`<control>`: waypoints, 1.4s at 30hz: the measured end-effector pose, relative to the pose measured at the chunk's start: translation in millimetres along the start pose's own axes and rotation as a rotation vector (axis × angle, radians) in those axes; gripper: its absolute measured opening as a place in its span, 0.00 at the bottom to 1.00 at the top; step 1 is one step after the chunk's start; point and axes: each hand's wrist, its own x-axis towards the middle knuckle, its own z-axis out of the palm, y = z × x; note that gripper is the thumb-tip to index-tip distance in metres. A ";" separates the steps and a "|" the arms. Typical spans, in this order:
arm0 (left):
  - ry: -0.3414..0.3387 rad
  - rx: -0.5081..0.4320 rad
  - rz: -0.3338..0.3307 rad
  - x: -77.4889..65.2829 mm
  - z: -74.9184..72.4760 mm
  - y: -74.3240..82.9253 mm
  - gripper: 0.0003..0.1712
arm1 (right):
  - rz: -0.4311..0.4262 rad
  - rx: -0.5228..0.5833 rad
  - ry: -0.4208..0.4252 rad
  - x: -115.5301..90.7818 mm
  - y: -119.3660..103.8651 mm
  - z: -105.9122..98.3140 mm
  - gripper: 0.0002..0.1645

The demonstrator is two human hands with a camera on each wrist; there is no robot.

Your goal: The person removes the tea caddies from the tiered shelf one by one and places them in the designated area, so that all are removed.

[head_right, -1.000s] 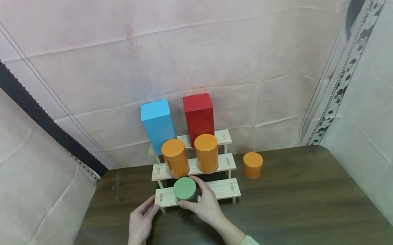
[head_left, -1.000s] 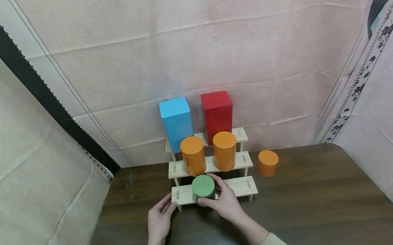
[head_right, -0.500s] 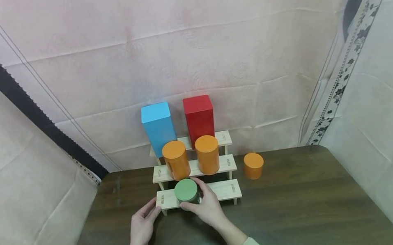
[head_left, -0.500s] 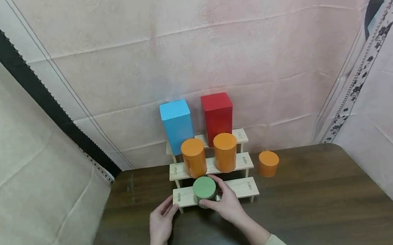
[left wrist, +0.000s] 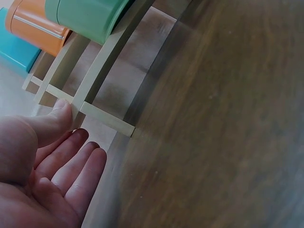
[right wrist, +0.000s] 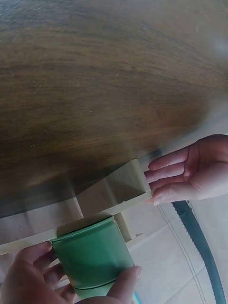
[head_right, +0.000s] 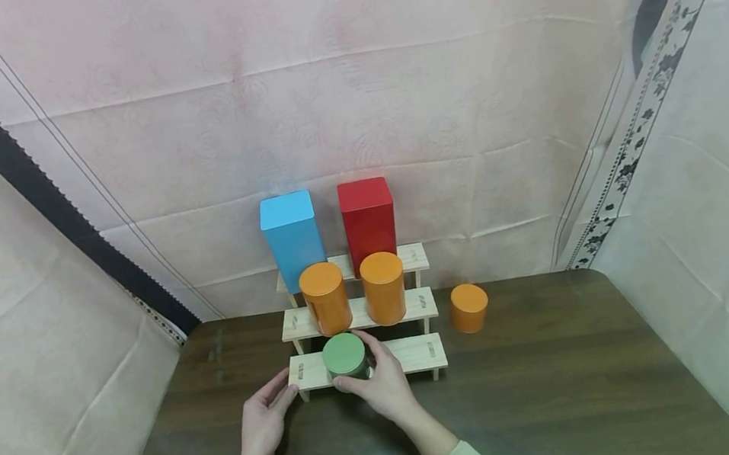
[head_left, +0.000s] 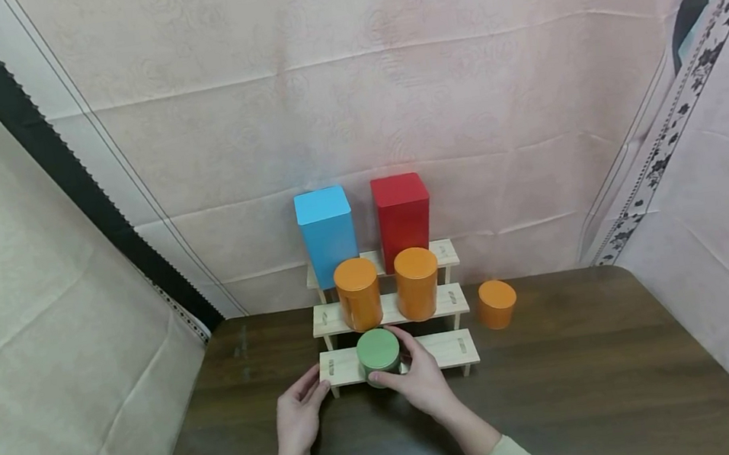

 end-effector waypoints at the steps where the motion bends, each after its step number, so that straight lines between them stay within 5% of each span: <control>1: 0.000 0.002 0.001 0.1 0.0 0.0 0.24 | 0.001 0.000 0.001 0.1 0.0 0.1 0.52; 42: 0.000 -0.009 -0.008 -1.4 1.0 0.5 0.25 | 0.019 0.020 0.025 -1.1 -0.4 -7.4 0.51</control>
